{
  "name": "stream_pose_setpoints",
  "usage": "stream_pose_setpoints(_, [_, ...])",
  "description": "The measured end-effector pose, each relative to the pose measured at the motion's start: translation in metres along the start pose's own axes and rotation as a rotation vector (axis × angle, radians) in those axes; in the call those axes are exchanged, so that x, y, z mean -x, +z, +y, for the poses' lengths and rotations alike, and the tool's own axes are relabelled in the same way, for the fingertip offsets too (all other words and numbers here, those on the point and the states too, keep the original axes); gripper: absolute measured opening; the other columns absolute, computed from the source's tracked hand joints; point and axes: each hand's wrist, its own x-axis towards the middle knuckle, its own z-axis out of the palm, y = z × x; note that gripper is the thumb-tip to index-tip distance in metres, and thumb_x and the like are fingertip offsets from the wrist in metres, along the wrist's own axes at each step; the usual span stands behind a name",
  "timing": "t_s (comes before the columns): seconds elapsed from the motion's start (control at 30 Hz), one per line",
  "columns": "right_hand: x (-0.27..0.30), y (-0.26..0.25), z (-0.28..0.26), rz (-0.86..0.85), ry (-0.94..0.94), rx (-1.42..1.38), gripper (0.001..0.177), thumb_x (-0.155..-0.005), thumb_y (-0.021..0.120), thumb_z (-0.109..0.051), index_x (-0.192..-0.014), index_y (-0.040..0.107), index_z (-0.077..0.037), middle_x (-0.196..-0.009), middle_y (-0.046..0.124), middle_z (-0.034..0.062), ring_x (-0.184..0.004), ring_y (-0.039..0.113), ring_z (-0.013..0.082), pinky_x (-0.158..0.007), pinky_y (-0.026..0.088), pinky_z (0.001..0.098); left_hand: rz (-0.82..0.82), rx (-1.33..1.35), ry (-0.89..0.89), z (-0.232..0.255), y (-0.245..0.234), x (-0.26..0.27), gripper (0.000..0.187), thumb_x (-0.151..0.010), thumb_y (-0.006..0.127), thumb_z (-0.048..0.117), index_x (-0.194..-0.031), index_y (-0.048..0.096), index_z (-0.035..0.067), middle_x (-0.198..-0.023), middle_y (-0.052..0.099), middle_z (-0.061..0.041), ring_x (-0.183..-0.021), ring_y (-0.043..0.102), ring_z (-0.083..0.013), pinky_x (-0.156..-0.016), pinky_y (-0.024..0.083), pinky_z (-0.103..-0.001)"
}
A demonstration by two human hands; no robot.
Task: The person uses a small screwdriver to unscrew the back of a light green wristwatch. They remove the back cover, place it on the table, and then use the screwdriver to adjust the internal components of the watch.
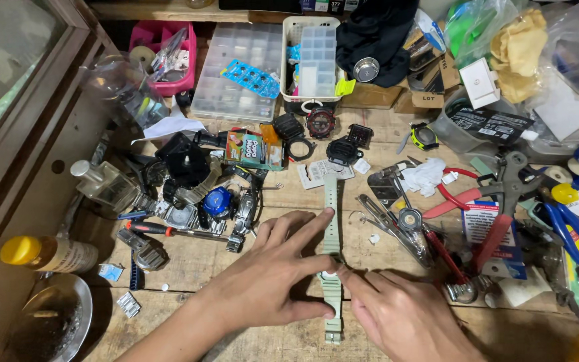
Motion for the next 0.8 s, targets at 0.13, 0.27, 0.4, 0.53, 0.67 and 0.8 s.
stream_pose_setpoints(0.13, [-0.014,-0.017,0.006,-0.016,0.132,-0.396,0.034,-0.086,0.064,-0.015,-0.12,0.07,-0.017,-0.085,0.078,0.0028,-0.06,0.072,0.0212,-0.058,0.057,0.0395,-0.015,-0.061,-0.006,0.004,-0.004,-0.001,0.043,-0.085,0.071,0.055,-0.106,0.068,0.017,-0.163,0.03,-0.023,-0.138,0.031,-0.0473,-0.097,0.031,-0.065])
stream_pose_setpoints(0.27, [-0.012,-0.011,0.025,-0.065,0.41,-0.538,0.023,-0.088,0.066,-0.023,-0.109,0.074,-0.021,-0.094,0.084,-0.0078,-0.041,0.062,0.0108,-0.043,0.056,0.0301,-0.015,-0.088,-0.004,0.005,-0.004,-0.001,0.044,-0.085,0.071,0.057,-0.105,0.068,0.018,-0.164,0.029,-0.022,-0.139,0.031,-0.0483,-0.097,0.03,-0.064])
stream_pose_setpoints(0.4, [-0.015,-0.015,0.038,-0.089,0.568,-0.414,0.011,-0.086,0.069,-0.028,-0.097,0.07,-0.028,-0.056,0.059,-0.0062,-0.051,0.06,0.0139,-0.057,0.049,0.0313,0.021,-0.087,0.022,0.003,-0.004,0.0,0.044,-0.085,0.069,0.057,-0.104,0.067,0.017,-0.162,0.032,-0.023,-0.138,0.033,-0.0476,-0.097,0.03,-0.062])
stream_pose_setpoints(0.53, [-0.019,-0.023,0.043,-0.262,0.694,-0.316,0.01,-0.087,0.067,-0.04,-0.095,0.071,-0.035,-0.055,0.063,-0.0075,-0.052,0.065,0.0151,-0.059,0.05,0.0334,0.011,-0.08,0.019,0.002,-0.003,0.001,0.045,-0.085,0.071,0.056,-0.105,0.066,0.016,-0.163,0.029,-0.023,-0.138,0.032,-0.0475,-0.097,0.03,-0.062])
stream_pose_setpoints(0.67, [-0.021,-0.031,0.046,-0.316,0.644,-0.306,0.011,-0.09,0.067,-0.038,-0.098,0.071,-0.033,-0.048,0.062,-0.0073,-0.042,0.064,0.0134,-0.053,0.049,0.0332,0.001,-0.057,0.001,0.001,-0.002,0.001,0.046,-0.082,0.074,0.055,-0.106,0.066,0.016,-0.164,0.029,-0.022,-0.137,0.032,-0.0457,-0.095,0.031,-0.06])
stream_pose_setpoints(0.8, [-0.018,-0.025,0.05,-0.38,0.655,-0.251,0.012,-0.088,0.066,-0.044,-0.098,0.069,-0.038,-0.056,0.067,-0.0083,-0.055,0.072,0.0151,-0.062,0.052,0.0358,-0.013,-0.03,-0.017,0.002,-0.003,0.002,0.045,-0.082,0.076,0.052,-0.105,0.065,0.014,-0.164,0.029,-0.023,-0.138,0.031,-0.0449,-0.094,0.031,-0.059])
